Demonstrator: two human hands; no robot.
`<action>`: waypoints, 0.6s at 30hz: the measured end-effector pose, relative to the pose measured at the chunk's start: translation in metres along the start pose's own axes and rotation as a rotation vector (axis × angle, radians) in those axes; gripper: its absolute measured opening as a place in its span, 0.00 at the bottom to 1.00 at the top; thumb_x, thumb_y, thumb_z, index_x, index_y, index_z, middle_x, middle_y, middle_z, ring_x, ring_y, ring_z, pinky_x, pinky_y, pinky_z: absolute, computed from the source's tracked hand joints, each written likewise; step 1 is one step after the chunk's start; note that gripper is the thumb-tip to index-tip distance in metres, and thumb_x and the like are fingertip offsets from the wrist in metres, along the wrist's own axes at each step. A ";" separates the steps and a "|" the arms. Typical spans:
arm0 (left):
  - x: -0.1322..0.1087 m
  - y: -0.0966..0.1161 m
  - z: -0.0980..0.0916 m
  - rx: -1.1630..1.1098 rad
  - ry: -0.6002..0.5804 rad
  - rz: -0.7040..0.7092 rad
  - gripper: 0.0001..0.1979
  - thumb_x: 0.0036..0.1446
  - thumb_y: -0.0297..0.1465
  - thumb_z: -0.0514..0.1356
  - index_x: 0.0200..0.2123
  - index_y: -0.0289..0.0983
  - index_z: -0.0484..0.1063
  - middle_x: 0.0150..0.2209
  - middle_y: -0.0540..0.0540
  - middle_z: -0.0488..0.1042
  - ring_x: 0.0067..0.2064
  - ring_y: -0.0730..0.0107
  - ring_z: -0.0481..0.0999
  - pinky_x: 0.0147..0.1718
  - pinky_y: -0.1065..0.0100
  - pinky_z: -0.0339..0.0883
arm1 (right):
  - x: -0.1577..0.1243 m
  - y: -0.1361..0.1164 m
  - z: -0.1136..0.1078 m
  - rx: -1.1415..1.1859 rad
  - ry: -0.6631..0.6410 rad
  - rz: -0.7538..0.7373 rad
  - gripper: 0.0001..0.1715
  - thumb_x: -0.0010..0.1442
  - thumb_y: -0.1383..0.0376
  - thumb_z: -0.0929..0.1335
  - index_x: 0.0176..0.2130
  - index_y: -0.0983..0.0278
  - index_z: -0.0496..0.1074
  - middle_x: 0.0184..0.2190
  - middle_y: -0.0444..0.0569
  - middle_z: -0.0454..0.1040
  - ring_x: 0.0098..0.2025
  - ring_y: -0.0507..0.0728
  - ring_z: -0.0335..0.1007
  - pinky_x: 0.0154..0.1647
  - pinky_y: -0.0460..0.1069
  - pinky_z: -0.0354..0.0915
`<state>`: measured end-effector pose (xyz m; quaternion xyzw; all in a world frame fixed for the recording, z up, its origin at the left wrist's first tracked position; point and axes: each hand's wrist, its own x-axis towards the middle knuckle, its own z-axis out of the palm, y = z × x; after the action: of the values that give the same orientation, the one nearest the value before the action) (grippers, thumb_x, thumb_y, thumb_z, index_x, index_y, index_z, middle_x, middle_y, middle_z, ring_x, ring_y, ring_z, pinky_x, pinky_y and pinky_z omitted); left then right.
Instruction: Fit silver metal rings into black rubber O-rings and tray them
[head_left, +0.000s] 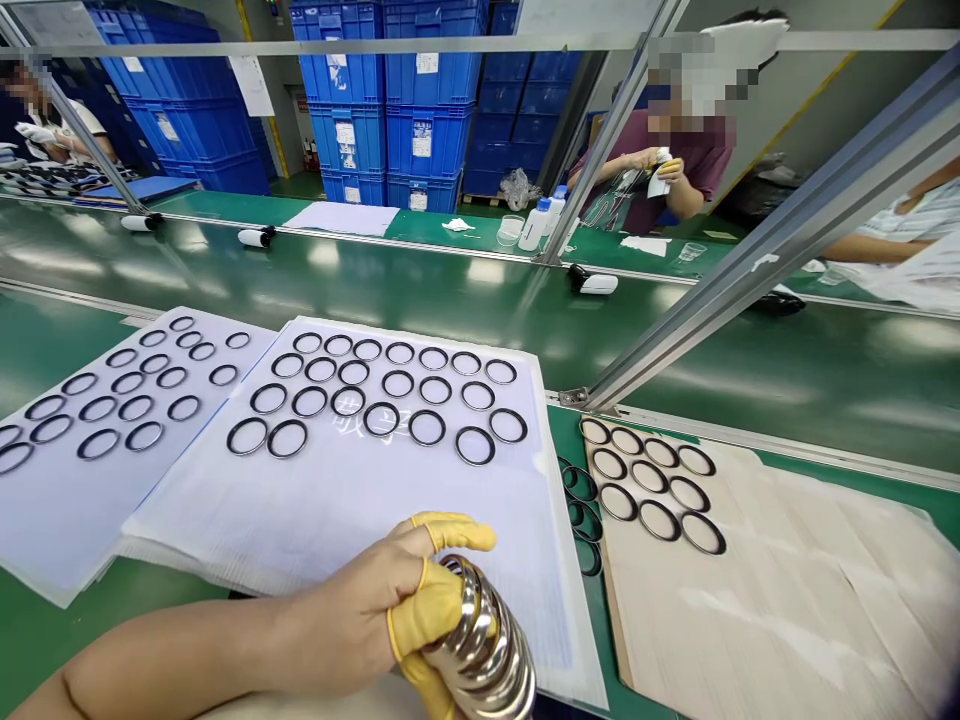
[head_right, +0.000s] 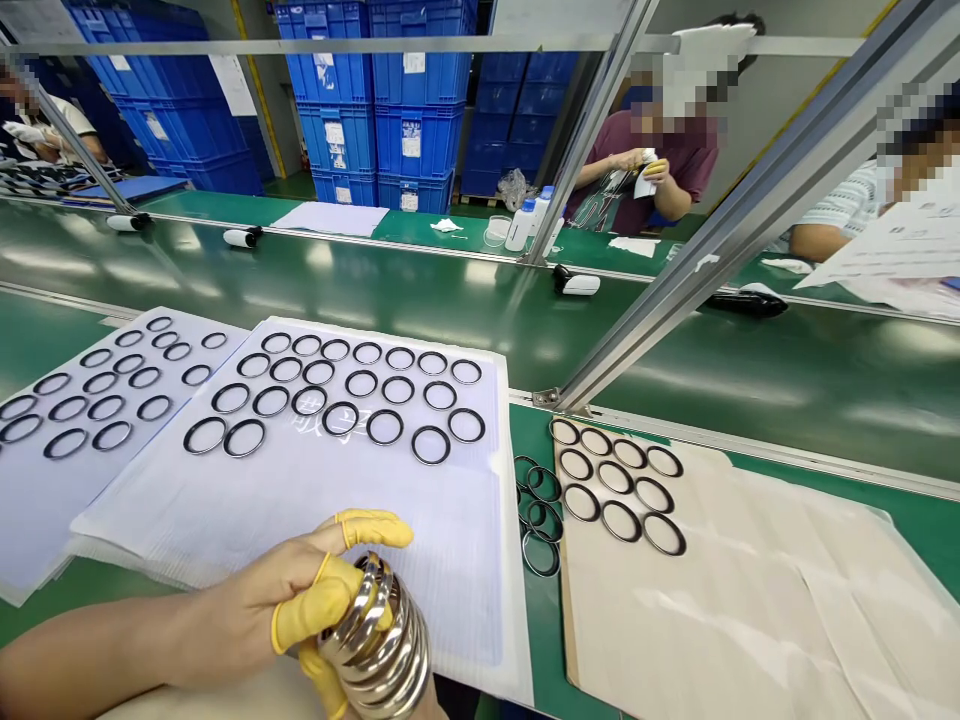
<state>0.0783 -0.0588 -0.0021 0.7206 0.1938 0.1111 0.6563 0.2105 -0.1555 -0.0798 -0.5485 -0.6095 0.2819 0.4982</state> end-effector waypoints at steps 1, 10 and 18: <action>-0.001 0.002 -0.002 0.069 -0.024 0.018 0.27 0.68 0.45 0.45 0.35 0.34 0.77 0.40 0.37 0.75 0.65 0.56 0.55 0.63 0.56 0.49 | 0.003 0.000 -0.002 -0.018 0.001 -0.014 0.12 0.65 0.60 0.67 0.49 0.60 0.72 0.49 0.50 0.75 0.45 0.58 0.74 0.44 0.56 0.73; -0.010 0.000 -0.004 0.152 -0.025 -0.041 0.23 0.65 0.47 0.50 0.50 0.41 0.76 0.70 0.43 0.47 0.70 0.52 0.44 0.66 0.54 0.44 | 0.025 -0.004 -0.020 -0.375 0.201 -0.345 0.16 0.54 0.78 0.65 0.36 0.57 0.70 0.30 0.45 0.81 0.35 0.58 0.81 0.46 0.56 0.76; -0.004 -0.018 0.006 0.023 0.013 -0.085 0.23 0.62 0.48 0.54 0.52 0.43 0.75 0.71 0.44 0.43 0.69 0.48 0.46 0.66 0.49 0.42 | 0.011 0.017 -0.018 -0.232 0.264 -0.172 0.29 0.54 0.73 0.68 0.53 0.55 0.66 0.46 0.53 0.78 0.50 0.66 0.75 0.60 0.69 0.63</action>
<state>0.0750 -0.0651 -0.0202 0.7184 0.2297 0.0855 0.6510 0.2346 -0.1445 -0.0851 -0.5801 -0.6122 0.0918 0.5294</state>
